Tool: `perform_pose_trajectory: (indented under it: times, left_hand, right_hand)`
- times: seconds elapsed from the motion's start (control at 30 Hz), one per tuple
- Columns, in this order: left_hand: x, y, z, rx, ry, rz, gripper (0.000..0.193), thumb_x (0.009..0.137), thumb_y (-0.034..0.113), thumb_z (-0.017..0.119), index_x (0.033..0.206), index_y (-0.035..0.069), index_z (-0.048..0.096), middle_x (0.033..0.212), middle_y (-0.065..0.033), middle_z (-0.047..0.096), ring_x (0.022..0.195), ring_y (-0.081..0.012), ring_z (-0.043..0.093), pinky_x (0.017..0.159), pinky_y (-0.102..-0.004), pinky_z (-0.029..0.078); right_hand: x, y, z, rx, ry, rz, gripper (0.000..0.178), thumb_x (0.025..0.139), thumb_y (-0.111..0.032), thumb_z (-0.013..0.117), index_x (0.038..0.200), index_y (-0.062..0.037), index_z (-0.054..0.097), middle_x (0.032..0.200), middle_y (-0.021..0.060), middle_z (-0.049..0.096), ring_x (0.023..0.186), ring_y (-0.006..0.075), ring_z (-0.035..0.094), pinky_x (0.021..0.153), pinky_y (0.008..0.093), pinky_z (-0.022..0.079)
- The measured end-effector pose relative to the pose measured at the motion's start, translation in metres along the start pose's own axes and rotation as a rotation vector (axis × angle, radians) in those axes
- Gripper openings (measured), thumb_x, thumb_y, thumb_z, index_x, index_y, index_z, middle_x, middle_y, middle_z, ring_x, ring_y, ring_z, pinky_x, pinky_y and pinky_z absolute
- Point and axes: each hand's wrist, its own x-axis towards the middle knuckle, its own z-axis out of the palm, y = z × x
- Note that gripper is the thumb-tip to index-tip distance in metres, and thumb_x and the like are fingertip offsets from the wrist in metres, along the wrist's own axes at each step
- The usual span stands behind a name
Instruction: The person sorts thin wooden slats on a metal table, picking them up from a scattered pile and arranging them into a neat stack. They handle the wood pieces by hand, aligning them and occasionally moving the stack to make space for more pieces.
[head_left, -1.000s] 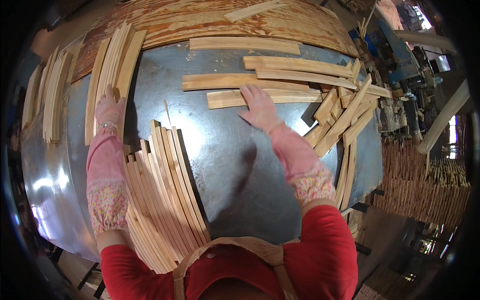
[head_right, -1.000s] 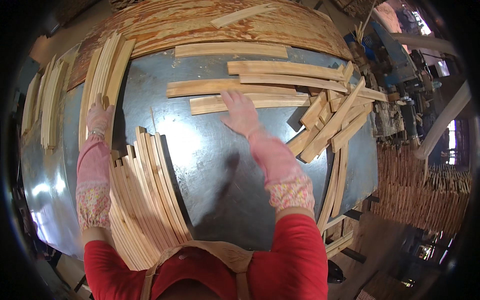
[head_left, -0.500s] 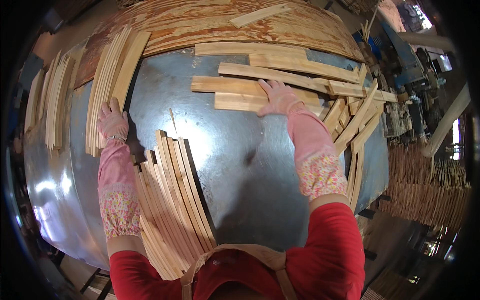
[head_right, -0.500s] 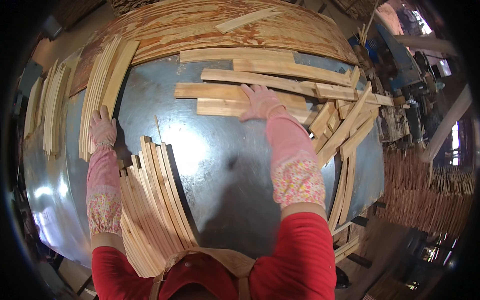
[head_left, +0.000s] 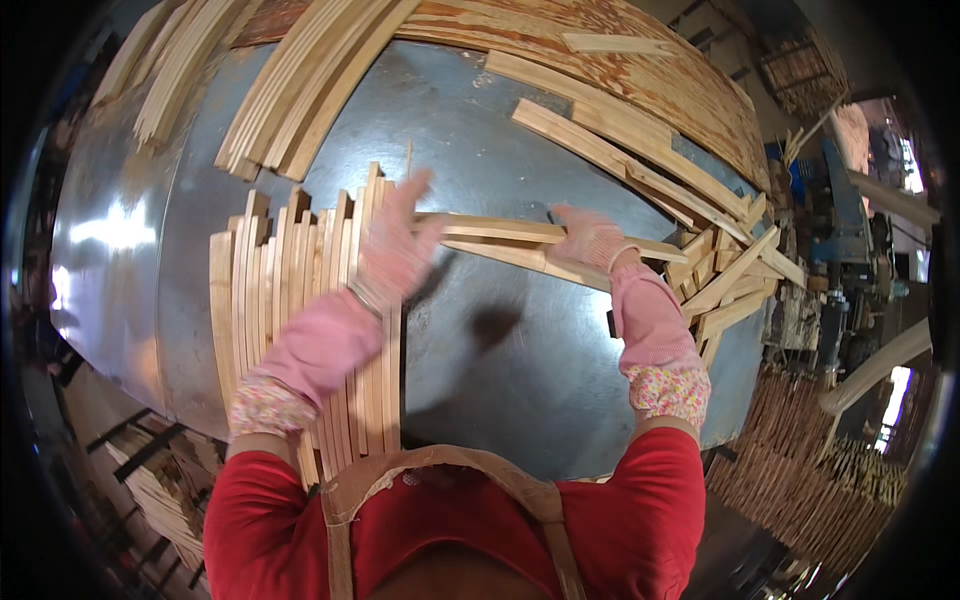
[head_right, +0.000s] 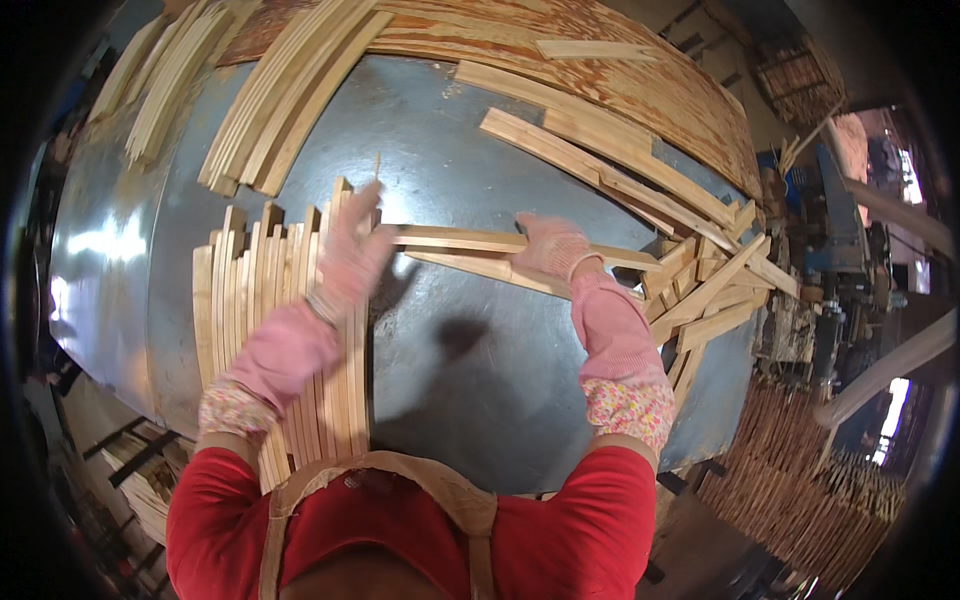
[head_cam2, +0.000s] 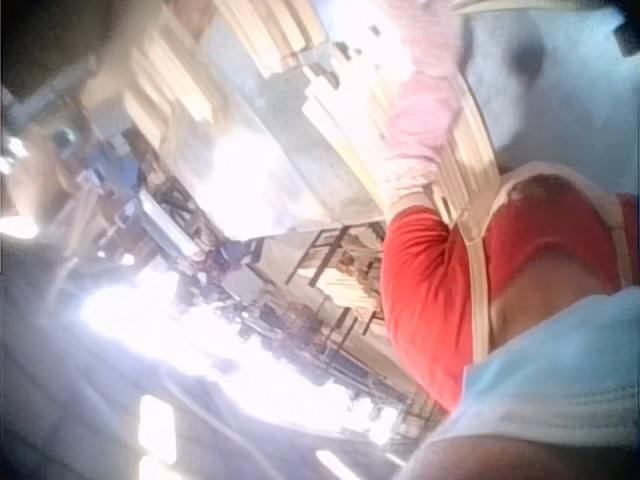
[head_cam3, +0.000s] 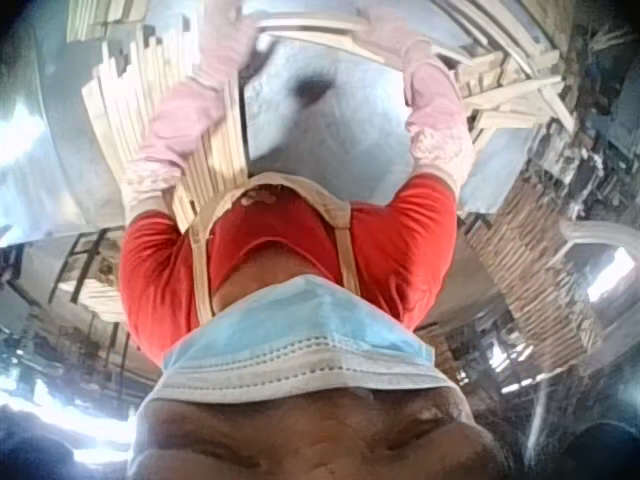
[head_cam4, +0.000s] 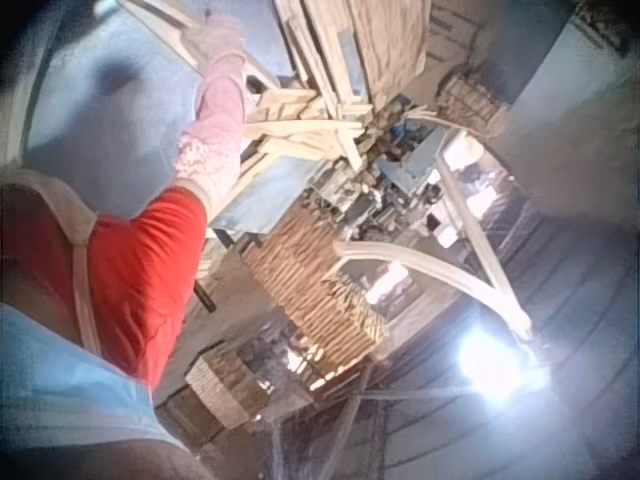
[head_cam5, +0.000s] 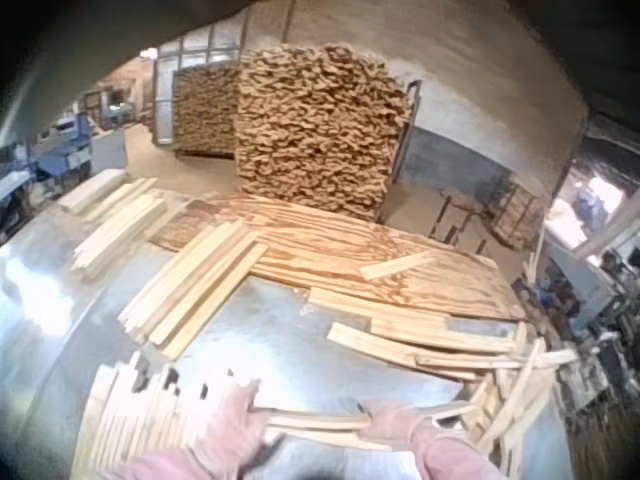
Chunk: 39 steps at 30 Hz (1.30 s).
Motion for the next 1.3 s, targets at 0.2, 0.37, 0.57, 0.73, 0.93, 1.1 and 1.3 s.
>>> perform_pose_trajectory:
  times: [0.2, 0.37, 0.57, 0.73, 0.93, 1.1, 1.3]
  left_hand:
    - [-0.193, -0.044, 0.116, -0.344, -0.234, -0.357, 0.061, 0.1, 0.022, 0.074, 0.151, -0.004, 0.052, 0.145, -0.0203, 0.063, 0.132, -0.0283, 0.06, 0.111, -0.0406, 0.05]
    - [-0.193, -0.007, 0.09, -0.754, -0.551, -0.74, 0.058, 0.098, 0.023, 0.076, 0.144, -0.006, 0.056, 0.135, -0.0193, 0.068, 0.123, -0.0252, 0.064, 0.106, -0.0369, 0.052]
    - [-0.17, -0.003, 0.023, -0.179, -0.361, -0.632, 0.055, 0.096, 0.032, 0.071, 0.137, -0.004, 0.062, 0.124, -0.0204, 0.072, 0.112, -0.0314, 0.069, 0.101, -0.0411, 0.053]
    - [-0.201, 0.025, -0.015, 0.314, -0.206, -0.462, 0.056, 0.091, 0.026, 0.078, 0.137, -0.001, 0.063, 0.134, -0.0216, 0.065, 0.126, -0.0347, 0.062, 0.111, -0.0444, 0.048]
    - [-0.276, -0.022, -0.003, 0.775, -0.093, -0.11, 0.062, 0.087, 0.018, 0.077, 0.142, 0.001, 0.054, 0.157, -0.0222, 0.043, 0.15, -0.0419, 0.037, 0.13, -0.0562, 0.022]
    - [-0.279, -0.023, -0.001, 0.812, -0.055, -0.075, 0.067, 0.086, 0.022, 0.078, 0.145, 0.002, 0.05, 0.158, -0.0219, 0.042, 0.154, -0.0424, 0.032, 0.132, -0.0582, 0.017]
    - [-0.262, -0.005, -0.015, 0.769, -0.187, -0.083, 0.085, 0.078, 0.043, 0.084, 0.146, 0.003, 0.05, 0.153, -0.0209, 0.046, 0.15, -0.0409, 0.036, 0.13, -0.061, 0.018]
  right_hand:
    - [-0.05, -0.015, -0.027, 0.69, -0.129, 0.096, 0.078, 0.096, -0.06, 0.067, 0.147, -0.0031, 0.061, 0.13, 0.0231, 0.073, 0.125, 0.035, 0.068, 0.107, 0.0407, 0.052]
    - [-0.059, -0.019, 0.061, 0.907, 0.132, -0.013, 0.082, 0.103, -0.069, 0.056, 0.148, -0.0005, 0.06, 0.126, 0.0222, 0.073, 0.127, 0.0357, 0.065, 0.11, 0.0421, 0.048]
    - [-0.055, 0.046, 0.11, -0.176, 0.366, 0.088, 0.079, 0.096, -0.058, 0.067, 0.162, -0.0208, 0.045, 0.136, 0.021, 0.068, 0.132, 0.0393, 0.061, 0.112, 0.051, 0.046]
    - [-0.049, 0.025, 0.088, 0.877, 0.115, 0.252, 0.071, 0.102, -0.057, 0.064, 0.149, -0.0048, 0.054, 0.124, 0.0241, 0.074, 0.102, 0.0376, 0.075, 0.089, 0.0496, 0.06]
    - [-0.06, -0.005, 0.1, 1.843, -0.069, 0.046, 0.075, 0.107, -0.067, 0.049, 0.139, -0.0004, 0.061, 0.113, 0.0248, 0.075, 0.088, 0.0359, 0.078, 0.074, 0.0456, 0.065]
    - [-0.057, -0.061, 0.134, 1.451, 0.043, 0.141, 0.063, 0.112, -0.059, 0.041, 0.128, -0.004, 0.068, 0.109, 0.0204, 0.077, 0.094, 0.0335, 0.077, 0.081, 0.0421, 0.064]
    - [-0.102, -0.218, 0.136, 0.322, -0.369, -0.162, 0.066, 0.114, -0.048, 0.038, 0.157, 0.0018, 0.045, 0.144, 0.0292, 0.062, 0.121, 0.0422, 0.069, 0.102, 0.0483, 0.057]
